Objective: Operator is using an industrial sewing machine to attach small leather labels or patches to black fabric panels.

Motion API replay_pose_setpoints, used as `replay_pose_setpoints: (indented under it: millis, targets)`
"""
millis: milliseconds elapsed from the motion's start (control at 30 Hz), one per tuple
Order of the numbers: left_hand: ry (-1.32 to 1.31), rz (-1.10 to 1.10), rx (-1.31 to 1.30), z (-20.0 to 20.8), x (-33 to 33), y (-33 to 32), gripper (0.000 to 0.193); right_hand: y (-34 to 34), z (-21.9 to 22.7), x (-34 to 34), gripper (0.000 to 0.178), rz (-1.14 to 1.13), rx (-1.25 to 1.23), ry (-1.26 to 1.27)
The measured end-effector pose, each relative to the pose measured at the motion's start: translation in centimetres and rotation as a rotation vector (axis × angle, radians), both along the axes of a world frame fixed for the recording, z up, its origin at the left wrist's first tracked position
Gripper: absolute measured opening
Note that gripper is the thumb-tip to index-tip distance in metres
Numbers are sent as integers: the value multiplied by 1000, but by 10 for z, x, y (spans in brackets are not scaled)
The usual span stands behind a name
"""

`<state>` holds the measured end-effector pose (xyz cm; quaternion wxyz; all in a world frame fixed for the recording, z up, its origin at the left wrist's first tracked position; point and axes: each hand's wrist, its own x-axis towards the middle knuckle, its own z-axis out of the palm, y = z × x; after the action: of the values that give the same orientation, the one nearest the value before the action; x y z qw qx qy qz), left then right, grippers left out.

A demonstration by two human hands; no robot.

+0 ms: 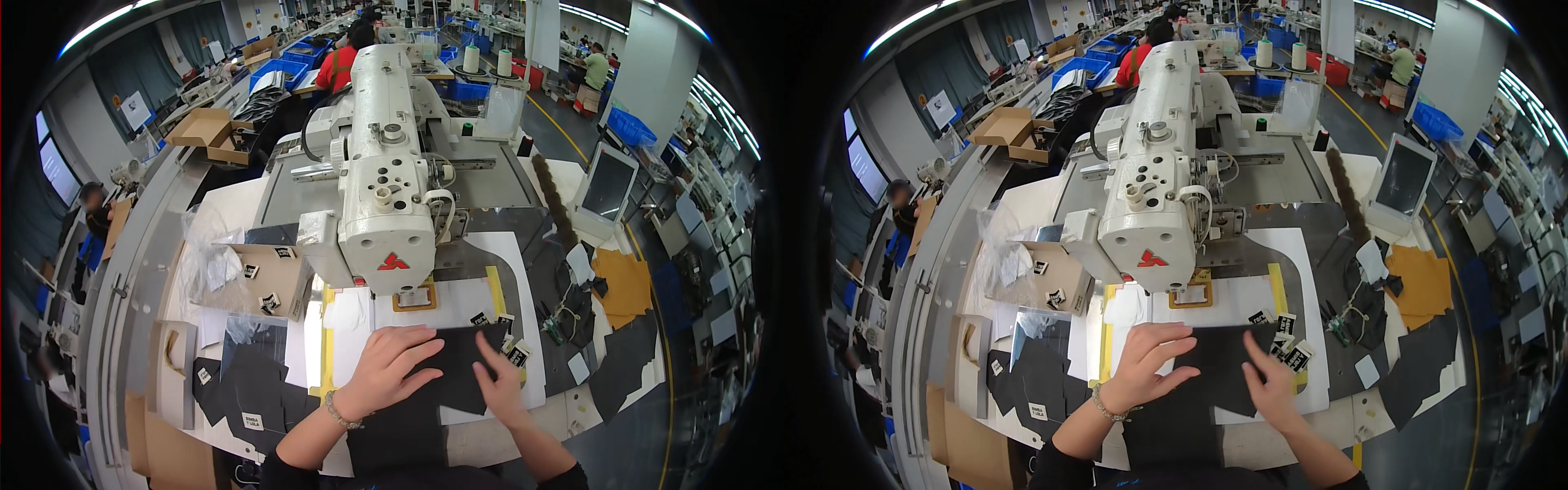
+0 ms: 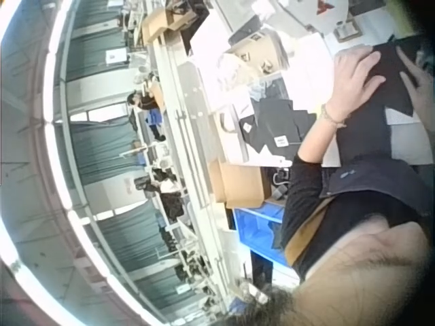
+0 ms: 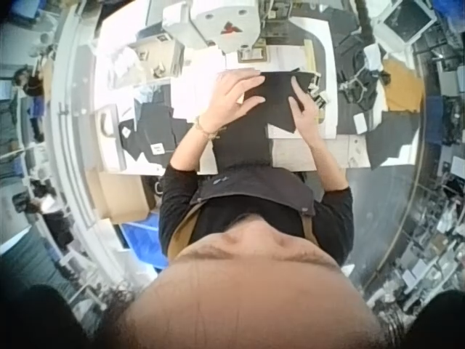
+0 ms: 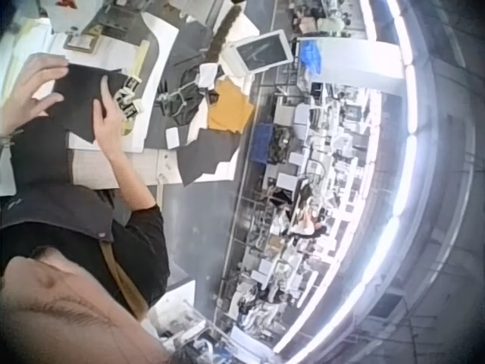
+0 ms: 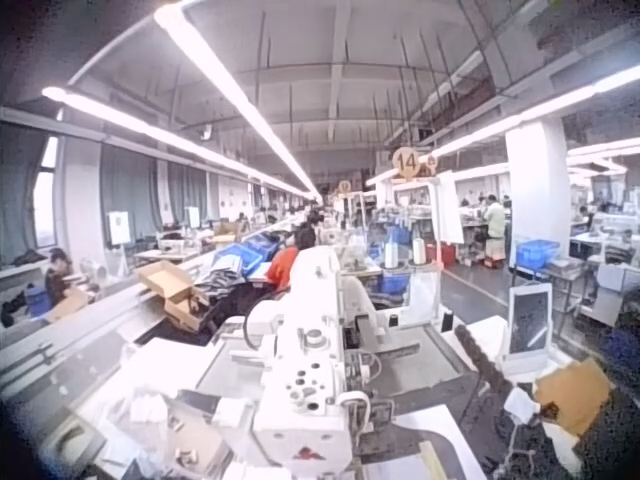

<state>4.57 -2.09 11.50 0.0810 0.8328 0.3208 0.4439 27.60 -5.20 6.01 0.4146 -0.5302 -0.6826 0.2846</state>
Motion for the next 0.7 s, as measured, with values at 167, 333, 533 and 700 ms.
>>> replay_pose_setpoints:
  millis: [167,333,533,700]
  targets:
    - [322,-175,11,-44,34,29,57,54,-26,38,61,-77,-264,616]
    - [484,-108,162,-102,46,60,42,71,-34,50,67,-98,-483,771]
    - [590,-85,98,-102,25,69,26,76,-22,59,80,19,-508,689]
    - [509,-131,255,-100,18,65,25,79,-13,57,85,117,-531,593]
